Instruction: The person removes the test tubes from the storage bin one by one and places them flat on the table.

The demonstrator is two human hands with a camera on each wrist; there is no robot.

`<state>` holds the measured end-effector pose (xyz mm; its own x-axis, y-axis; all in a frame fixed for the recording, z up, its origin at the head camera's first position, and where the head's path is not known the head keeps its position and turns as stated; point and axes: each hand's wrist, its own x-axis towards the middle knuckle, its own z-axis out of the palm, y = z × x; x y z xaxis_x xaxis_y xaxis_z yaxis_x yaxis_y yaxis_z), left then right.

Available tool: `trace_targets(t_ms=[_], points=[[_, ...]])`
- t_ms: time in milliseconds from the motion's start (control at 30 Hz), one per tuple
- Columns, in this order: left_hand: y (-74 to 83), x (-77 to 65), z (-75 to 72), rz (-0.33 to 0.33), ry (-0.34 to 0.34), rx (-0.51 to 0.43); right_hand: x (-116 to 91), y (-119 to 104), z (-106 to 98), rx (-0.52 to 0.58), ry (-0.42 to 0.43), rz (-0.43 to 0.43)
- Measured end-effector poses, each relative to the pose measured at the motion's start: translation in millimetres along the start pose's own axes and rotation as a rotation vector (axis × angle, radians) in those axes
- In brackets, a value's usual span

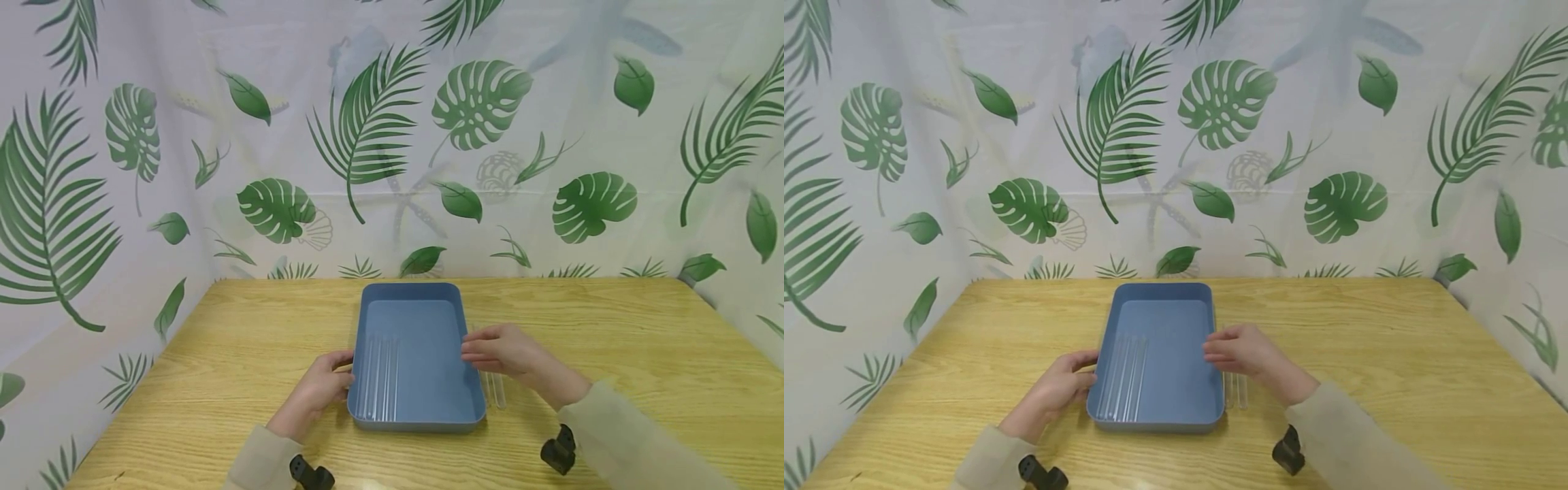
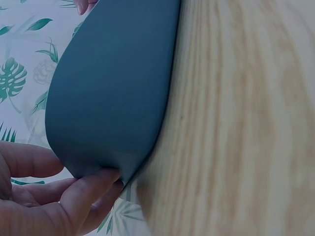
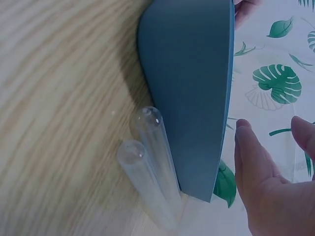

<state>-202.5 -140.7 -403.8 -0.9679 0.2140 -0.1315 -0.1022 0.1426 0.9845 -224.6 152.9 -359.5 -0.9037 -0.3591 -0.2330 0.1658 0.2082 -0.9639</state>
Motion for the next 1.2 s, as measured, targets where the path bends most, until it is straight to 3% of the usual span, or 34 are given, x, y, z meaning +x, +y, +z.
trace_targets(t_ms=[533,933,1200], points=[[1.6,1.1,-0.1,-0.006,0.007,0.003,13.2,2.9,25.2,0.025,-0.067,0.008],[1.3,-0.4,-2.0,-0.010,0.015,-0.001,27.5,4.6,46.2,0.052,-0.013,0.044],[1.5,0.1,-2.0,-0.011,0.008,-0.006,32.0,8.5,59.9,0.039,-0.029,0.051]])
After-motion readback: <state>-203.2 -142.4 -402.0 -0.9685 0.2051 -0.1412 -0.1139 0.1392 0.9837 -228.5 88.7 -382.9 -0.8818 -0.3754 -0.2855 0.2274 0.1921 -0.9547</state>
